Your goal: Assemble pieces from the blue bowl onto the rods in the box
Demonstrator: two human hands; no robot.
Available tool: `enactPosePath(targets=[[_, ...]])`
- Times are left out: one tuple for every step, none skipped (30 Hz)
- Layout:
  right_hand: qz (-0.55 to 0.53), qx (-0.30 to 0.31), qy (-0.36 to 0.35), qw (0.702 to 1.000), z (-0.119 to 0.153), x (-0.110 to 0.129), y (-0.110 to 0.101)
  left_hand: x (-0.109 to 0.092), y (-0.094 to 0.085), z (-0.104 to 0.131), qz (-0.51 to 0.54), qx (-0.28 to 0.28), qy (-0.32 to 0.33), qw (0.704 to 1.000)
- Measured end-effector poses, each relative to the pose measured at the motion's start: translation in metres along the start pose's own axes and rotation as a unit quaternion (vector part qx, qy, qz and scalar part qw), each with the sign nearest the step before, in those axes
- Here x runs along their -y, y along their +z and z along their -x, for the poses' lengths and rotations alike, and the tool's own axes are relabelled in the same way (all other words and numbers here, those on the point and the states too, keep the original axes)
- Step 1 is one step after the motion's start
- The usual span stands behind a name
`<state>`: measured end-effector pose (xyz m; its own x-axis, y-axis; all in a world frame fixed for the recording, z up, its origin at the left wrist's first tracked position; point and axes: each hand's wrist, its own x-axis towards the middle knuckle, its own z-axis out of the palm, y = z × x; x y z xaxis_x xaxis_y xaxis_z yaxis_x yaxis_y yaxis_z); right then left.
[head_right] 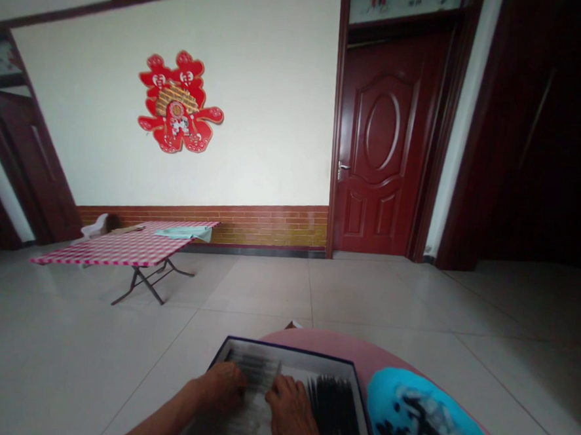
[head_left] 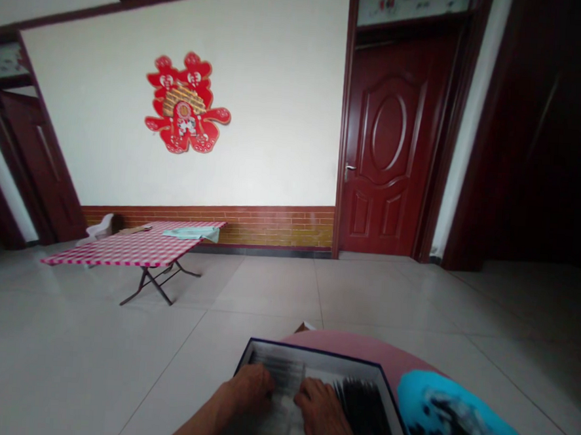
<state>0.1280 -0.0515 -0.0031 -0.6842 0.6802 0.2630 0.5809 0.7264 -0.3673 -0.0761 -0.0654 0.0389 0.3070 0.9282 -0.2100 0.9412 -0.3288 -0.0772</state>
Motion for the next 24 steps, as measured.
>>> enactPosePath(targets=[[0.002, -0.001, -0.002, 1.0, -0.0001, -0.0005, 0.0014, 0.0001, -0.0004, 0.0008, 0.004, 0.002, 0.003, 1.0], [0.006, 0.0, -0.004, 1.0, -0.0004, -0.0012, 0.003, 0.0002, -0.0007, 0.0017, 0.007, 0.003, 0.005, 1.0], [0.01, 0.001, -0.007, 1.0, -0.0009, -0.002, 0.0045, 0.0003, -0.0008, 0.0029, 0.009, 0.001, 0.006, 1.0], [0.013, 0.003, -0.011, 1.0, -0.0014, -0.0027, 0.0058, 0.0003, -0.0008, 0.0042, 0.01, -0.003, 0.005, 1.0], [0.015, 0.005, -0.016, 1.0, -0.002, -0.0032, 0.0067, 0.0005, -0.0007, 0.0055, 0.01, -0.009, 0.004, 1.0], [0.015, 0.004, -0.019, 1.0, -0.0026, -0.0036, 0.0072, 0.0006, -0.0004, 0.0068, 0.011, -0.015, 0.003, 1.0], [0.014, 0.003, -0.024, 1.0, -0.0032, -0.0037, 0.0075, 0.0009, 0.0, 0.008, 0.012, -0.02, 0.003, 1.0], [0.011, 0.001, -0.029, 1.0, -0.0037, -0.0037, 0.0075, 0.0011, 0.0005, 0.0089, 0.013, -0.024, 0.004, 1.0], [0.009, -0.001, -0.035, 0.999, -0.0041, -0.0035, 0.0076, 0.0014, 0.001, 0.0095, 0.016, -0.028, 0.005, 0.999], [0.008, -0.003, -0.041, 0.999, -0.0045, -0.0034, 0.0078, 0.0016, 0.0017, 0.0098, 0.018, -0.03, 0.005, 0.999], [0.01, -0.003, -0.047, 0.999, -0.0048, -0.0033, 0.0082, 0.0017, 0.0022, 0.0098, 0.021, -0.032, 0.006, 0.999], [0.014, -0.002, -0.054, 0.998, -0.0051, -0.0033, 0.0088, 0.0015, 0.0027, 0.0095, 0.023, -0.034, 0.006, 0.999], [0.019, 0.001, -0.06, 0.998, -0.0052, -0.0035, 0.0096, 0.0011, 0.0031, 0.009, 0.025, -0.035, 0.006, 0.999], [0.025, 0.003, -0.065, 0.998, -0.0053, -0.0038, 0.0103, 0.0004, 0.0031, 0.0084, 0.026, -0.037, 0.007, 0.999], [0.029, 0.007, -0.068, 0.997, -0.0052, -0.004, 0.0109, -0.0006, 0.0029, 0.0078, 0.028, -0.039, 0.009, 0.999], [0.03, 0.01, -0.07, 0.997, -0.0051, -0.0042, 0.0111, -0.0017, 0.0023, 0.0072, 0.029, -0.041, 0.01, 0.999], [0.03, 0.014, -0.069, 0.997, -0.005, -0.0042, 0.0111, -0.003, 0.0016, 0.0068, 0.03, -0.043, 0.012, 0.999], [0.029, 0.017, -0.065, 0.997, -0.0049, -0.0041, 0.0109, -0.0041, 0.0009, 0.0065, 0.032, -0.044, 0.014, 0.998], [0.027, 0.021, -0.057, 0.998, -0.0049, -0.0037, 0.0106, -0.0051, 0.0003, 0.0063, 0.034, -0.045, 0.017, 0.998], [0.025, 0.023, -0.048, 0.998, -0.0048, -0.0033, 0.0102, -0.0058, -0.0001, 0.0062, 0.037, -0.046, 0.019, 0.998], [0.023, 0.025, -0.038, 0.999, -0.0048, -0.0028, 0.01, -0.0062, -0.0002, 0.0063, 0.041, -0.048, 0.021, 0.998], [0.019, 0.028, -0.03, 0.999, -0.0047, -0.0024, 0.01, -0.0063, -0.0001, 0.0064, 0.043, -0.05, 0.023, 0.998], [0.015, 0.029, -0.026, 0.999, -0.0046, -0.0021, 0.0102, -0.006, 0.0002, 0.0067, 0.047, -0.052, 0.025, 0.997], [0.009, 0.026, -0.025, 0.999, -0.0043, -0.002, 0.0105, -0.0054, 0.0004, 0.007, 0.052, -0.055, 0.026, 0.997]])
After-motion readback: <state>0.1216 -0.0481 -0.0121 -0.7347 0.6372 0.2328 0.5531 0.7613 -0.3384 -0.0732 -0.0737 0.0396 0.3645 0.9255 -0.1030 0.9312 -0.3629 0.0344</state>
